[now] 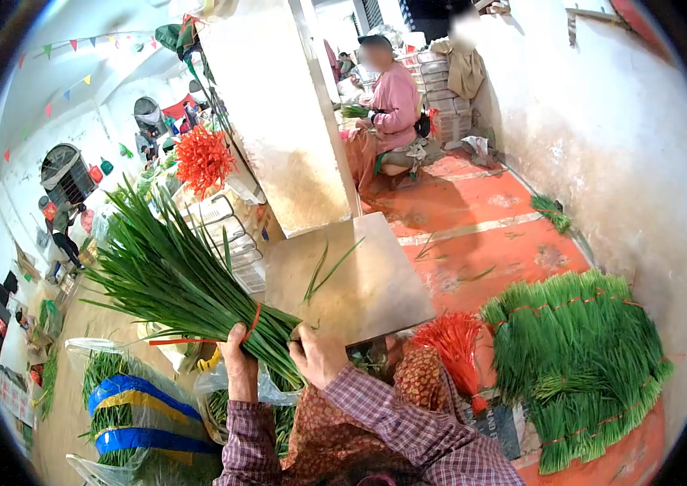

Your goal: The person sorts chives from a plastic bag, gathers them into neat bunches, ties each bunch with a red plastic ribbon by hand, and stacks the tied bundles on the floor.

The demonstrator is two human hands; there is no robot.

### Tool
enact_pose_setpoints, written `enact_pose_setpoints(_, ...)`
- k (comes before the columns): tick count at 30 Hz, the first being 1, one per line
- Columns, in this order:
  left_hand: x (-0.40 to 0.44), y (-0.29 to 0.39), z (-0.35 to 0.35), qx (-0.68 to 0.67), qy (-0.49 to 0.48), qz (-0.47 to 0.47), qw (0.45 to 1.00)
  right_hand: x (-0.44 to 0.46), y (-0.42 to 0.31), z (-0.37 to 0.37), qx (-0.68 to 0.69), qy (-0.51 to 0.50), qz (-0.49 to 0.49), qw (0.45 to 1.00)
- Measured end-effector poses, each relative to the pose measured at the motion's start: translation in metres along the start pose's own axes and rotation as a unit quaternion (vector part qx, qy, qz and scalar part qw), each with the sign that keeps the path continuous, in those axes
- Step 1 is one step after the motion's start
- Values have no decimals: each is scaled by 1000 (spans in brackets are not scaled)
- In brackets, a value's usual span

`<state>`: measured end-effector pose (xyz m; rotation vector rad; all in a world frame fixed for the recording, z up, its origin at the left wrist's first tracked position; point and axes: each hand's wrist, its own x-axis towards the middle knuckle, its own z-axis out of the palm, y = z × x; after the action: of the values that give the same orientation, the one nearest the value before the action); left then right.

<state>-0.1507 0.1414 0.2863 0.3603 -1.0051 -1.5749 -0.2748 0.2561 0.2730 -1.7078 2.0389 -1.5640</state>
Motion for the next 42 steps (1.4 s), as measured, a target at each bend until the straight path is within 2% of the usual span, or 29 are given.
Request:
enact_pose_setpoints(1, -1, 1, 1, -2, -3, 1, 1000, 0, -3, -1, -2, 17, -33, 999)
enact_pose_setpoints(4, -2, 6, 2, -7, -9, -3, 1000, 2, -2, 0, -48, 39, -50, 997)
enact_pose_setpoints(6, -1, 5, 4, -7, 11, 0, 1000, 2, -5, 0, -114, -10, 10, 993)
enact_pose_setpoints(9, 4, 6, -14, -16, 74, 0, 997, -2, -2, -9, -155, -9, -23, 988)
enact_pose_setpoints(11, 13, 10, -24, -61, 59, 38, 996, -12, 14, -19, -173, -48, 7, 984)
enact_pose_setpoints(13, 18, 30, -28, -117, 26, 4, 993, -32, 49, -22, -222, 25, -23, 975)
enact_pose_setpoints(15, 26, 41, -39, -196, -2, -14, 981, -46, 82, -33, -275, -45, 39, 960)
enact_pose_setpoints(17, 28, 46, -37, -202, -7, 13, 979, -45, 95, -53, -350, -211, 72, 910)
enact_pose_setpoints(18, 28, 46, -38, -203, -10, 9, 979, -41, 87, -62, -313, -156, 20, 937)
enact_pose_setpoints(19, 28, 43, -40, -205, -13, 3, 979, -31, 69, -69, -312, -157, 20, 937)
enact_pose_setpoints(21, 25, 38, -36, -222, -24, -27, 974, -10, 30, -74, -208, 0, -76, 975)
enact_pose_setpoints(23, 21, 32, -32, -205, -16, -35, 978, 4, -3, -69, -65, 37, -94, 993)
enact_pose_setpoints(26, 17, 23, -26, -167, -2, -45, 985, 18, -41, -59, 29, 25, -120, 992)
enact_pose_setpoints(30, 13, 18, -19, -165, -7, -64, 984, 32, -52, -39, 45, 29, -123, 991)
enact_pose_setpoints(32, 9, 23, -9, -165, -1, -61, 984, 36, -49, -33, -1, 14, -144, 990)
enact_pose_setpoints(36, 11, 20, -18, -153, -8, -64, 986, 38, -44, -33, -3, -7, -136, 991)
enact_pose_setpoints(39, 21, 22, -33, -151, 26, -59, 986, 32, -24, -37, -20, 3, -146, 989)
enact_pose_setpoints(41, 23, 42, -29, -173, -21, -44, 984, 15, -5, -56, -99, -26, -122, 987)
enact_pose_setpoints(42, 27, 47, -31, -173, 12, -19, 985, 3, 9, -64, -123, -52, -96, 986)
